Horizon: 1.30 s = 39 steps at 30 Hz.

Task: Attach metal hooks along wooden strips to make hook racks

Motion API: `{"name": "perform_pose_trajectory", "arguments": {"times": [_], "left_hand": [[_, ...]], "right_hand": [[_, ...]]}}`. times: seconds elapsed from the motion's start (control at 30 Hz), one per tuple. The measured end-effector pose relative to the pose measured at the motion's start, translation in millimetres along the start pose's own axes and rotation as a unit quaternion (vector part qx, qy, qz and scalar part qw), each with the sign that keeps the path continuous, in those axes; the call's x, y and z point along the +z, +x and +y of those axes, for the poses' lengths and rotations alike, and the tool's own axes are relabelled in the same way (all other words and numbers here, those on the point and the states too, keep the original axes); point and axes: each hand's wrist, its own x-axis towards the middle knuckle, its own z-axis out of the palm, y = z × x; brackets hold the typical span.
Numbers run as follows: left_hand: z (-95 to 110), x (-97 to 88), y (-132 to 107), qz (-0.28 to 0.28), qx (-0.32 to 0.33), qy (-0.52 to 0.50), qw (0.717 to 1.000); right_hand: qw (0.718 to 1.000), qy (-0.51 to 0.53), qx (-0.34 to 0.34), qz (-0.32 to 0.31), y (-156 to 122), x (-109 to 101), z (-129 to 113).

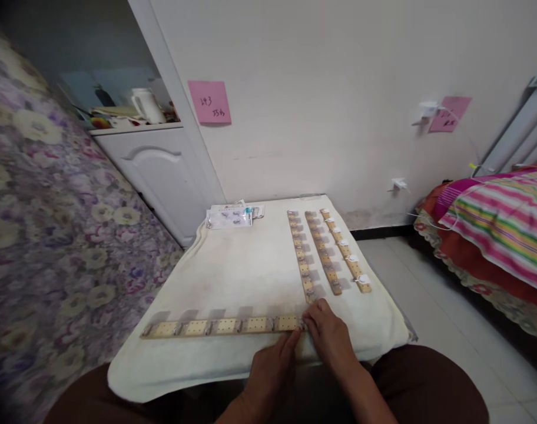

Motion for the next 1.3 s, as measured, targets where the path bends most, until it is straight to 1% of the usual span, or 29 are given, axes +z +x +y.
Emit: {"name": "perform_pose_trajectory", "arguments": {"times": [0.17, 0.3, 0.37, 0.47, 0.53, 0.6, 0.67, 0.73, 0.87, 1.0, 1.1, 1.17, 1.23, 1.3], "left_hand": [[1, -3.9, 2, -0.022, 0.000, -0.003, 1.000], [2, -6.3, 1, -0.006, -0.001, -0.013, 1.000], [2, -6.7, 0, -0.002, -0.002, -0.021, 1.000], [2, -7.6, -2, 0.000, 0.001, -0.030, 1.000], [2, -8.5, -4, 0.009, 0.003, -0.034, 0.999], [1, -9.0, -6, 0.017, 0.006, -0.038, 0.999], [0, -8.6, -7, 0.021, 0.009, -0.042, 0.999], [-1, -7.0, -7, 0.027, 0.010, -0.044, 0.999], [-4, -2.4, -7, 0.052, 0.027, -0.056, 0.997], [-9, -1.1, -13, 0.075, 0.060, -0.094, 0.991], [-13, -1.6, -22, 0.072, 0.089, -0.119, 0.986], [-16, -0.9, -30, 0.074, 0.097, -0.142, 0.982], [-20, 1.2, -39, 0.092, 0.076, -0.193, 0.974], [-27, 4.6, -49, 0.102, 0.019, -0.280, 0.954]], "right_hand": [[0.999, -0.048, 0.011, 0.000, 2, 1, -1], [0.998, -0.061, 0.010, 0.005, 4, 4, -1], [0.999, -0.038, 0.004, 0.016, 4, 6, 0], [0.998, 0.035, -0.006, 0.051, 3, 5, 7], [0.994, 0.074, -0.009, 0.076, 3, 1, 14], [0.992, 0.089, -0.001, 0.084, 2, -6, 23], [0.993, 0.095, 0.016, 0.065, 1, -12, 31], [0.994, 0.102, 0.028, 0.030, 0, -15, 35], [0.994, 0.102, 0.026, -0.024, -3, -10, 33], [0.996, 0.072, 0.041, -0.040, -3, -5, 30], [0.996, 0.059, 0.043, -0.043, -2, -5, 30], [0.997, 0.055, 0.042, -0.043, -1, -6, 31], [0.997, 0.059, 0.037, -0.041, -1, -7, 29], [0.995, 0.082, 0.031, -0.040, -3, -9, 26]]}}
